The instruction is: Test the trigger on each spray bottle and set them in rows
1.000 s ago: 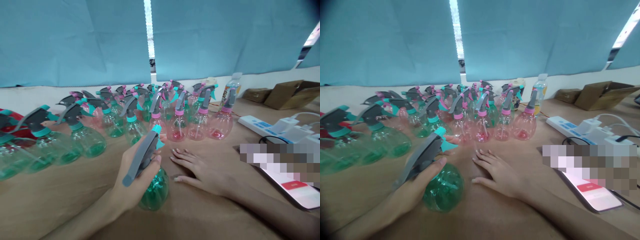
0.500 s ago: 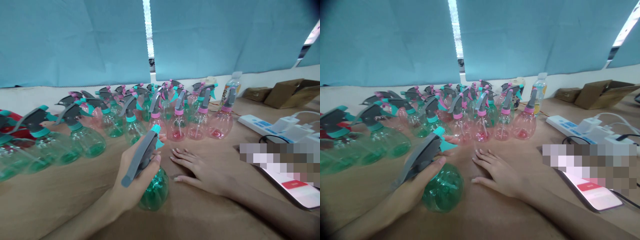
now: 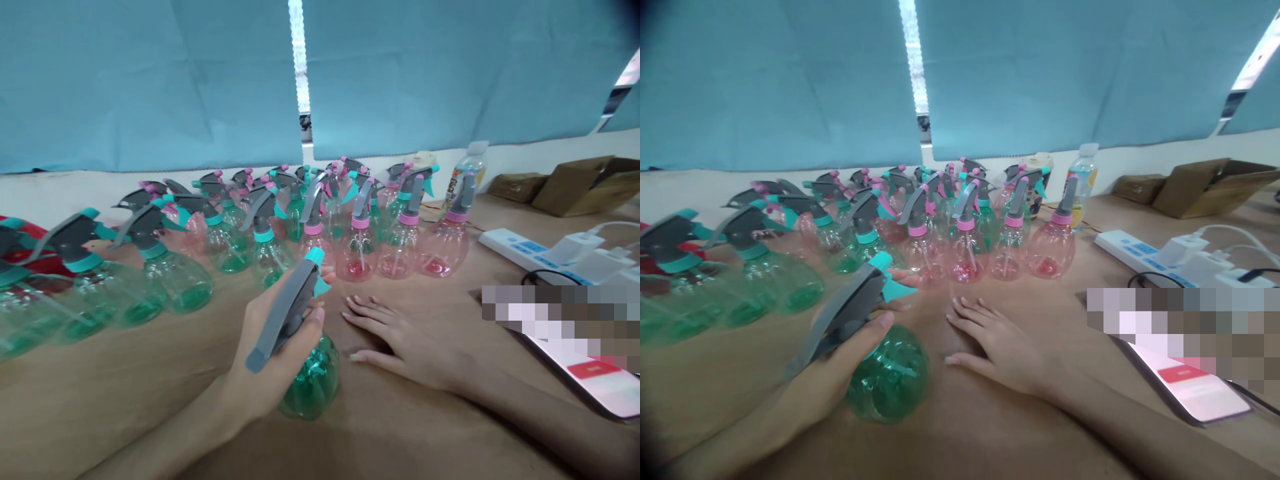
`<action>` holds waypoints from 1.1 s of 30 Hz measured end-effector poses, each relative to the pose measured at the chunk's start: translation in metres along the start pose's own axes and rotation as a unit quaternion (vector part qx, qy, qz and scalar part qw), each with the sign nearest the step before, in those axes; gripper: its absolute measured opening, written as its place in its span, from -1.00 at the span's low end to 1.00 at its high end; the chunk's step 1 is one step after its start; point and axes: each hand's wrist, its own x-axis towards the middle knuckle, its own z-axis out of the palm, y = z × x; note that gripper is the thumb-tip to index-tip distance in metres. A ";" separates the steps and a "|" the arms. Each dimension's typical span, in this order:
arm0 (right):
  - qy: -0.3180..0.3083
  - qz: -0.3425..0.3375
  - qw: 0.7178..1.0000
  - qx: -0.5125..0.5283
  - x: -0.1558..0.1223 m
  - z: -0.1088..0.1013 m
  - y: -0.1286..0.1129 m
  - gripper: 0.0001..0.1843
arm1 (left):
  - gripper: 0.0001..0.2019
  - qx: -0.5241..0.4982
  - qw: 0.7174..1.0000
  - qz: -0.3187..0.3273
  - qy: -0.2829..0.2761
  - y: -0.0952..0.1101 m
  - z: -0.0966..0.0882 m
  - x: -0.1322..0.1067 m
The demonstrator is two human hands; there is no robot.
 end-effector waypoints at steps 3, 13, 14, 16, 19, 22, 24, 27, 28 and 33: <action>0.002 0.002 1.000 0.005 0.000 -0.001 -0.001 -0.27 | -0.93 0.004 1.000 -0.004 -0.009 -0.001 0.000 0.001; 0.021 -0.005 1.000 0.006 -0.001 0.002 0.001 -0.29 | -0.72 -0.012 1.000 -0.018 -0.001 0.005 0.001 0.001; 0.020 -0.004 1.000 0.004 -0.001 0.002 0.001 -0.29 | -0.71 -0.017 1.000 -0.017 -0.001 0.006 0.001 0.002; 0.016 -0.004 1.000 -0.002 -0.001 0.002 0.001 -0.30 | -0.69 -0.025 1.000 -0.020 -0.002 0.006 0.002 0.002; 0.012 -0.006 1.000 -0.009 -0.001 0.002 0.000 -0.30 | -0.66 -0.030 0.999 -0.013 -0.006 0.005 0.001 0.001; 0.019 -0.010 1.000 -0.004 -0.001 0.002 0.001 -0.31 | -0.64 -0.025 0.999 -0.017 -0.013 0.002 -0.001 0.000; 0.023 -0.011 1.000 0.000 -0.001 0.003 0.001 -0.31 | -0.65 -0.011 1.000 -0.017 -0.020 0.001 -0.003 0.000; 0.021 -0.008 1.000 0.000 -0.001 0.003 0.002 -0.31 | -0.71 0.006 0.999 0.003 -0.034 0.001 -0.006 0.000; 0.018 -0.007 1.000 0.000 -0.001 0.003 0.002 -0.31 | -0.73 0.008 0.999 0.009 -0.035 0.001 -0.006 0.000; 0.012 -0.004 1.000 -0.009 -0.001 0.002 0.001 -0.30 | -0.80 -0.005 0.999 0.010 -0.039 0.003 -0.007 0.001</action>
